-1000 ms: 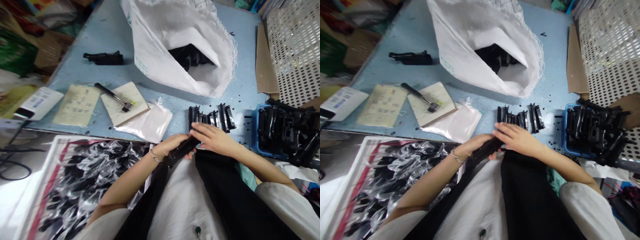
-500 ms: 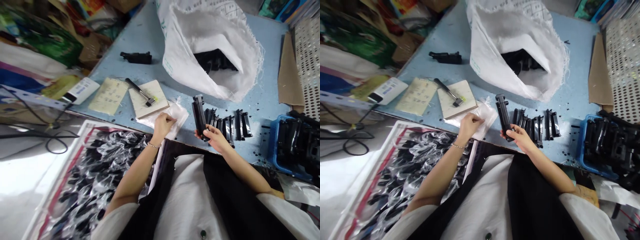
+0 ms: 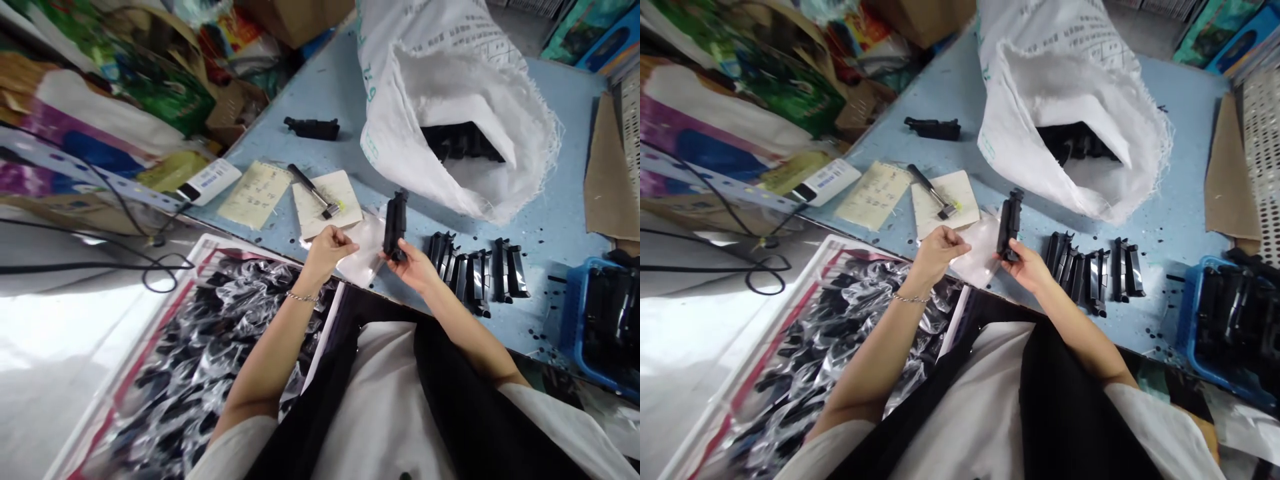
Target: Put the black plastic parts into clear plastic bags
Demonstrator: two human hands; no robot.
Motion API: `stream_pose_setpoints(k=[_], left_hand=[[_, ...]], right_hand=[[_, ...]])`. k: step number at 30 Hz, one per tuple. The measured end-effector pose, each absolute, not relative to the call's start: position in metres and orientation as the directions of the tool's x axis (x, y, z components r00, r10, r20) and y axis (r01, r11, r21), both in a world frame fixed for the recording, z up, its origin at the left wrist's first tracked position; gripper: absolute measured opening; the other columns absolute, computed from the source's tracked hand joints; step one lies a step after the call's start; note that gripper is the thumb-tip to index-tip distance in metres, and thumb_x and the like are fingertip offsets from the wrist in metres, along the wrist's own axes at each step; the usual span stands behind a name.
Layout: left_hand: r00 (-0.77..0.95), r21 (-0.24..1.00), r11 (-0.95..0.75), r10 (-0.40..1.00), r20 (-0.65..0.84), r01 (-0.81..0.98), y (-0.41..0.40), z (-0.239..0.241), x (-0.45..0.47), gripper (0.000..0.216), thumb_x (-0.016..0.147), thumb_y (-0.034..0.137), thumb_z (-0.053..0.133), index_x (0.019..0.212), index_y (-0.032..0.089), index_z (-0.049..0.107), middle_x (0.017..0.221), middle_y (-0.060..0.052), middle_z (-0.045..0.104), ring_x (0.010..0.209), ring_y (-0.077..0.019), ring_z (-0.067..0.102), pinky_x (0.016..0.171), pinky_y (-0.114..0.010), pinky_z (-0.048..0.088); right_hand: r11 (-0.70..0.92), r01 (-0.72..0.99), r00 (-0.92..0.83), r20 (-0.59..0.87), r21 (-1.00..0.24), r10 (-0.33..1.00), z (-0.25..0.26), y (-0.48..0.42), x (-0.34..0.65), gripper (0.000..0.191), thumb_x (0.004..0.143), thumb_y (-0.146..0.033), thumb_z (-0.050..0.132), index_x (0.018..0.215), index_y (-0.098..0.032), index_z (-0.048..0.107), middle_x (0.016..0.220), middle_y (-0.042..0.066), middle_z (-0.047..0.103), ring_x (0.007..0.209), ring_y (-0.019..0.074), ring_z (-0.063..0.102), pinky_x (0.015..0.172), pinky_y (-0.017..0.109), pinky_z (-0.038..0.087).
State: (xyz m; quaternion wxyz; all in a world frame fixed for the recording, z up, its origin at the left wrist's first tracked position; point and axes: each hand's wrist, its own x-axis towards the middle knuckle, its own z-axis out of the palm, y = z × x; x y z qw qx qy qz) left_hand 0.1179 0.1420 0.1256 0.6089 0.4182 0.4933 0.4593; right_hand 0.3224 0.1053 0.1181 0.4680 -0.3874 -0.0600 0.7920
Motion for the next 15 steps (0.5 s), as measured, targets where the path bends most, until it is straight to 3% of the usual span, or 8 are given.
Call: stream_pose_setpoints(k=[4,8,10,12,15], left_hand=[[0.152,0.953,0.282,0.953,-0.264,-0.114,0.140,0.120,0.133,0.038,0.060,0.026,0.085,0.079,0.019,0.053,0.066,0.003,0.064,0.060,-0.0115,0.060,0.062,-0.024,0.045],[0.111,0.975,0.195,0.977,-0.183,-0.103,0.134,0.117,0.140,0.035,0.064,0.025,0.081,0.081,0.021,0.050,0.070,0.003,0.063,0.064,-0.0125,0.060,0.066,-0.026,0.048],[0.065,0.997,0.058,0.996,-0.061,0.052,0.131,0.118,0.133,0.024,0.072,0.025,0.075,0.083,0.021,0.054,0.076,0.001,0.065,0.070,-0.0145,0.062,0.073,-0.029,0.051],[0.090,0.935,-0.137,0.990,0.113,0.327,0.130,0.120,0.124,0.003,0.081,0.021,0.063,0.084,0.021,0.062,0.087,-0.004,0.068,0.083,-0.0192,0.064,0.085,-0.036,0.052],[0.255,0.704,-0.356,0.934,0.249,0.615,0.129,0.120,0.118,0.025,0.085,0.011,0.050,0.088,0.020,0.073,0.105,-0.012,0.070,0.103,-0.0263,0.064,0.100,-0.045,0.049]], right_hand=[[-0.570,-0.644,-0.360,-0.455,-0.510,0.814,0.125,0.092,0.328,0.019,0.084,-0.028,0.079,0.094,-0.014,0.072,0.092,0.007,0.079,0.083,0.0192,0.077,0.066,0.023,0.063],[-0.525,-0.628,-0.291,-0.452,-0.574,0.843,0.122,0.094,0.323,0.020,0.079,-0.028,0.084,0.084,-0.013,0.072,0.081,0.005,0.077,0.075,0.0188,0.077,0.066,0.024,0.062],[-0.508,-0.651,-0.228,-0.492,-0.564,0.840,0.116,0.098,0.326,0.021,0.078,-0.028,0.085,0.083,-0.013,0.072,0.081,0.006,0.076,0.073,0.0188,0.076,0.062,0.024,0.061],[-0.500,-0.660,-0.191,-0.518,-0.561,0.834,0.111,0.100,0.331,0.022,0.077,-0.029,0.085,0.083,-0.013,0.072,0.081,0.006,0.077,0.073,0.0190,0.076,0.060,0.025,0.060],[-0.486,-0.623,-0.165,-0.504,-0.613,0.848,0.108,0.100,0.337,0.025,0.073,-0.033,0.087,0.082,-0.015,0.072,0.079,0.004,0.076,0.072,0.0190,0.075,0.060,0.026,0.059]])
